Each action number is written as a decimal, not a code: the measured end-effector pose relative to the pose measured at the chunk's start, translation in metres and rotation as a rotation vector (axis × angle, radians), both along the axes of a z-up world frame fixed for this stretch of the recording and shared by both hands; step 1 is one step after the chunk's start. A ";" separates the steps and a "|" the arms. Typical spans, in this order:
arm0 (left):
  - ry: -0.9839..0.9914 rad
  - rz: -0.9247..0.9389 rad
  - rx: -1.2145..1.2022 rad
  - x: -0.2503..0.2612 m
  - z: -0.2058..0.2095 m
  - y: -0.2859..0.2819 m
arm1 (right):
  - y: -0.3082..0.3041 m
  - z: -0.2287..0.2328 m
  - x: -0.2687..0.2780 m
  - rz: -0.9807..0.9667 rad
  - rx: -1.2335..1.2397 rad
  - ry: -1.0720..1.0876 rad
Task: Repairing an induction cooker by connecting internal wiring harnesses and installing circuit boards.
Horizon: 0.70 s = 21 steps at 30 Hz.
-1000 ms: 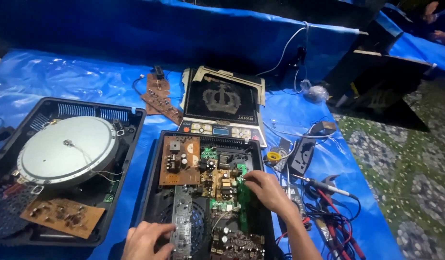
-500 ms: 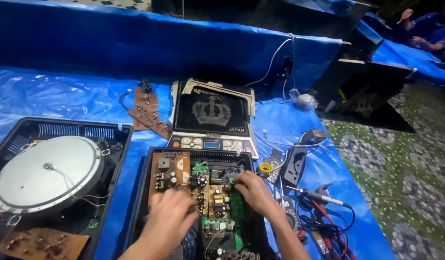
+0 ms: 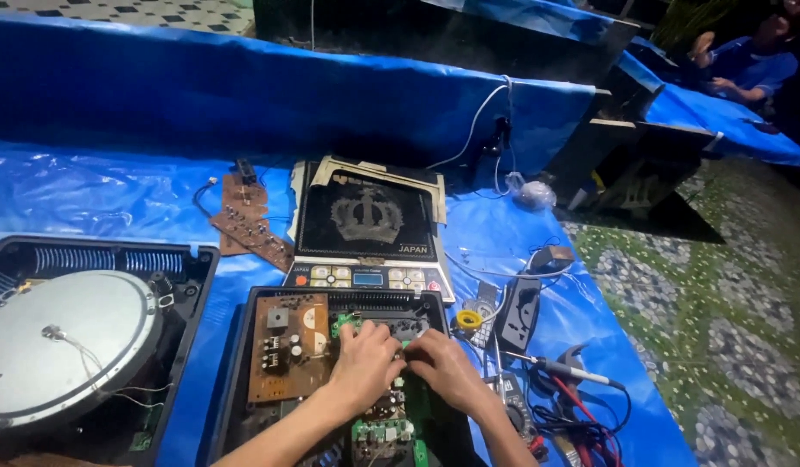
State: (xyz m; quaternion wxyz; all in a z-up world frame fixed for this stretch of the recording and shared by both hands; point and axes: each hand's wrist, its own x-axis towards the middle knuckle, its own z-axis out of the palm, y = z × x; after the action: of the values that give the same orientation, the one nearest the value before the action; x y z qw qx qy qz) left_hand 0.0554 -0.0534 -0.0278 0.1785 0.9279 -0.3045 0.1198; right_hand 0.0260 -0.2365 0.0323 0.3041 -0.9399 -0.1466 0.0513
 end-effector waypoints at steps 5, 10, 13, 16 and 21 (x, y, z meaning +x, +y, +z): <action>0.148 -0.004 -0.007 -0.003 0.010 0.002 | -0.001 -0.001 0.003 -0.005 0.032 0.006; 0.203 -0.008 -0.026 -0.006 0.017 0.004 | -0.001 -0.006 0.003 -0.018 0.035 0.019; 0.245 -0.014 -0.009 -0.007 0.022 0.005 | -0.003 -0.011 0.005 0.008 -0.034 0.039; 0.284 -0.004 -0.029 -0.009 0.027 0.006 | -0.003 -0.008 0.004 0.027 -0.070 0.050; 0.258 -0.007 -0.051 -0.010 0.029 0.008 | -0.001 0.004 0.000 0.030 0.062 0.032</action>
State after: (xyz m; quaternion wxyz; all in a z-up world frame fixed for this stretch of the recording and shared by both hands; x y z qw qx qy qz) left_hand 0.0452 -0.0456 0.0011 0.2402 0.9297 -0.2792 0.0066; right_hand 0.0264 -0.2370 0.0366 0.3346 -0.9268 -0.1571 0.0665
